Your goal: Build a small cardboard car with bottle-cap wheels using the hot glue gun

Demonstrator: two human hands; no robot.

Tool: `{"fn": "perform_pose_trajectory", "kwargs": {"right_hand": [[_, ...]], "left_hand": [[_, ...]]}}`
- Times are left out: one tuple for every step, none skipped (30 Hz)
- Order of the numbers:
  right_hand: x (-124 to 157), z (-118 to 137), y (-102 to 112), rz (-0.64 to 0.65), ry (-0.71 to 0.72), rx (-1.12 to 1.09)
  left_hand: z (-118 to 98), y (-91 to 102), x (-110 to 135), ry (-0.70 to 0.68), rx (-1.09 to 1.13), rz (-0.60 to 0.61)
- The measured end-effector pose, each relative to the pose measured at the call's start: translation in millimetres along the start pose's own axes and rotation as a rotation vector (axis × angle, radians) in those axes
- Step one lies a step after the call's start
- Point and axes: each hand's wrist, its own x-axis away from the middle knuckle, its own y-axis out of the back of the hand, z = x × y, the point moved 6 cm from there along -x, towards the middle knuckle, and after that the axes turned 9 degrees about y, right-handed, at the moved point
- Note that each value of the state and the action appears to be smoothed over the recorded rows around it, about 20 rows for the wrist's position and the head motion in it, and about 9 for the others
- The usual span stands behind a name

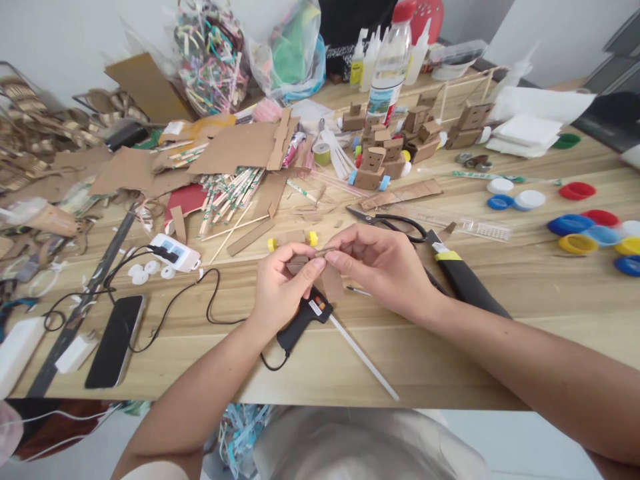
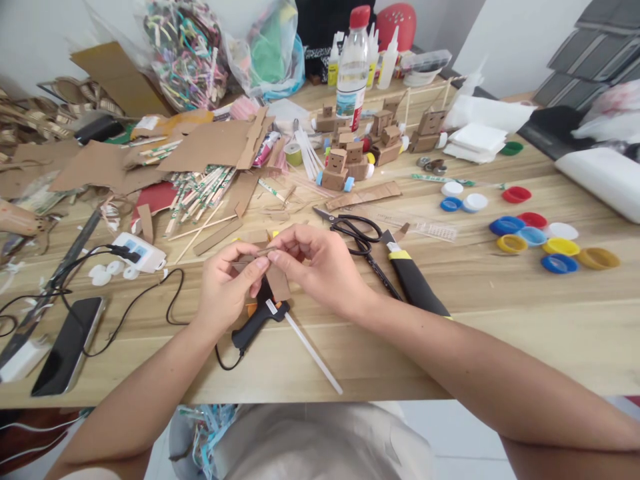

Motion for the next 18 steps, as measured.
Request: {"fn": "perform_pose_trajectory", "kwargs": {"right_hand": [[-0.1, -0.5, -0.3, 0.009, -0.001, -0.003], [-0.2, -1.0, -0.5, 0.014, -0.002, -0.003], [-0.4, -1.3, -0.5, 0.016, -0.003, -0.004], [-0.6, -1.6, -0.6, 0.016, -0.005, -0.008], [-0.7, -1.6, -0.9, 0.017, -0.009, -0.015], [-0.9, -1.6, -1.5, 0.019, -0.015, -0.024], [-1.0, -1.3, -2.1, 0.021, -0.021, -0.031], [-1.0, -1.0, -2.8, 0.025, -0.03, -0.033], [-0.9, -0.7, -3.4, 0.028, -0.039, -0.027], [-0.8, -0.5, -3.7, 0.028, -0.048, -0.015], [-0.6, -0.1, -3.6, 0.024, -0.052, 0.002], [-0.3, 0.3, -3.4, 0.021, -0.051, 0.02], [0.0, 0.9, -3.3, 0.02, -0.047, 0.041], [0.3, 1.4, -3.3, 0.022, -0.04, 0.061], [0.5, 1.9, -3.4, 0.025, -0.033, 0.078], [0.7, 2.2, -3.7, 0.029, -0.029, 0.088], [0.8, 2.1, -4.0, 0.033, -0.031, 0.09], [0.7, 1.8, -4.5, 0.035, -0.038, 0.083]], "left_hand": [[-1.1, 0.7, 0.2, -0.016, -0.011, -0.004], [-2.3, 1.5, 0.4, -0.034, -0.025, -0.008], [-3.6, 2.1, 0.6, -0.054, -0.042, -0.01], [-5.0, 2.7, 0.8, -0.077, -0.06, -0.011], [-6.3, 3.1, 1.1, -0.101, -0.076, -0.01], [-7.3, 3.3, 1.3, -0.123, -0.092, -0.007], [-7.9, 3.2, 1.5, -0.141, -0.108, -0.003], [-8.0, 3.0, 1.6, -0.154, -0.128, 0.001], [-7.5, 2.5, 1.6, -0.163, -0.15, 0.004], [-6.8, 2.0, 1.7, -0.167, -0.172, 0.005], [-5.8, 1.4, 1.8, -0.166, -0.191, 0.004], [-4.8, 0.9, 2.0, -0.163, -0.2, 0.002], [-4.2, 0.7, 2.4, -0.16, -0.201, -0.003], [-4.1, 0.8, 2.9, -0.159, -0.197, -0.01], [-4.7, 1.1, 3.5, -0.161, -0.196, -0.021], [-6.0, 1.7, 4.3, -0.166, -0.202, -0.035], [-8.0, 2.5, 5.2, -0.178, -0.217, -0.049], [-10.5, 3.4, 6.0, -0.193, -0.234, -0.064]]}}
